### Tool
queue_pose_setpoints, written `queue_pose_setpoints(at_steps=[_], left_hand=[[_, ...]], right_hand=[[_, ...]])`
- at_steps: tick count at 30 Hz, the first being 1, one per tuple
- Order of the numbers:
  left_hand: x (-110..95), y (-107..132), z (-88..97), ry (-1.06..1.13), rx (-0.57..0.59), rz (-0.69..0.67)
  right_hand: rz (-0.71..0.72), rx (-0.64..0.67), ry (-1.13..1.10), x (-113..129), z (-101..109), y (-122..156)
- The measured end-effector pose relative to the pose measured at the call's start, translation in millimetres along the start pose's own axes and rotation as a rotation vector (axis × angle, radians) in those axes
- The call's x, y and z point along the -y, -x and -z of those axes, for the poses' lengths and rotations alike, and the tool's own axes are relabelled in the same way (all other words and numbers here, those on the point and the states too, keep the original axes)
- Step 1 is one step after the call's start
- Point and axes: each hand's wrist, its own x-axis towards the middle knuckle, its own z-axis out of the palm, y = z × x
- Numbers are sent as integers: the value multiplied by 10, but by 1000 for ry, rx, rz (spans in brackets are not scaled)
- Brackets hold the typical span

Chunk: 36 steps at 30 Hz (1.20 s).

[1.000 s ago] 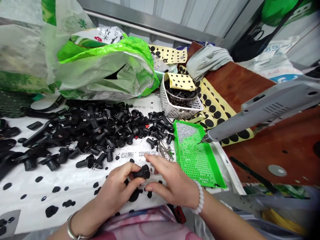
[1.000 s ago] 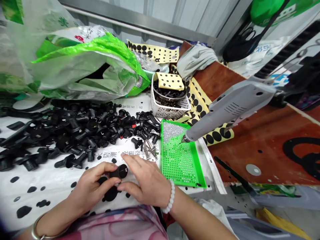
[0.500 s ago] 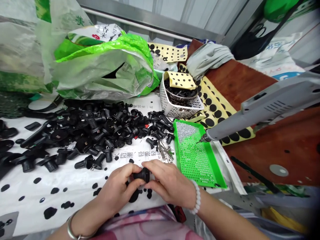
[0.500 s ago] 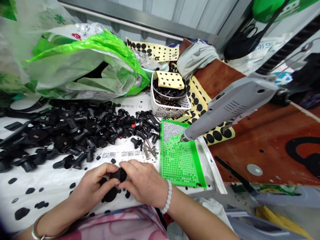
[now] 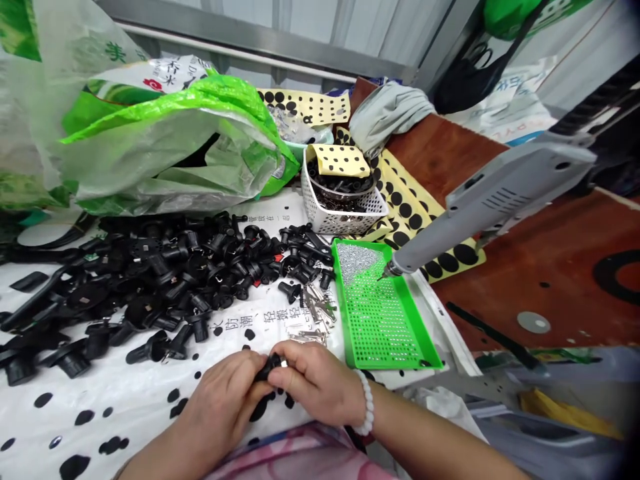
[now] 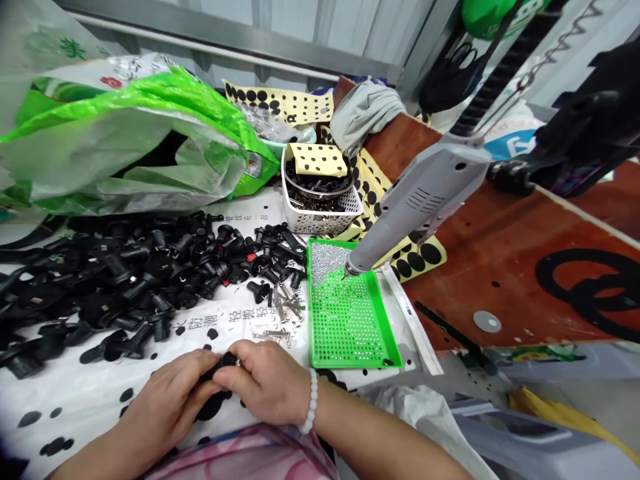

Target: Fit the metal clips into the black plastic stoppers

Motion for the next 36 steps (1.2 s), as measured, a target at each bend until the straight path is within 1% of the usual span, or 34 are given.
queue_pose_setpoints(at_steps=[3, 5, 7, 9, 10, 12, 14, 15, 16, 19, 21, 23, 25, 29, 33, 36], left_hand=[[19, -52, 66, 67, 57, -7], [72, -156, 166, 46, 50, -47], [156, -329, 321, -66, -19, -82], [251, -551, 511, -229, -118, -64], [294, -665, 606, -313, -165, -34], [350, -858, 759, -452, -236, 36], [362, -966, 827, -511, -299, 75], [356, -984, 826, -513, -317, 82], [345, -982, 804, -501, -323, 75], [323, -905, 682, -447, -284, 9], [336, -844, 621, -422, -259, -24], [371, -798, 611, -410, -243, -26], [419, -767, 641, -408, -231, -14], [503, -755, 704, -407, -218, -8], [540, -841, 706, -393, -205, -52], [557, -977, 711, -407, -167, -58]], right_hand=[[-14, 44, -99, -7, 40, -4], [16, 0, -138, -26, 100, 13], [33, -131, -132, -58, 190, 53], [23, -299, -69, -98, 298, 112], [16, -367, -20, -118, 352, 146], [8, -461, 101, -149, 444, 210], [12, -489, 233, -164, 497, 251], [18, -477, 302, -167, 507, 255], [20, -436, 395, -169, 505, 244], [-2, -243, 706, -183, 455, 130], [-9, -148, 830, -202, 407, 15], [11, -107, 867, -219, 363, -94], [29, -70, 901, -225, 332, -172], [28, -37, 937, -231, 302, -232], [-22, -63, 932, -254, 299, -238], [-50, -92, 899, -224, 306, -201]])
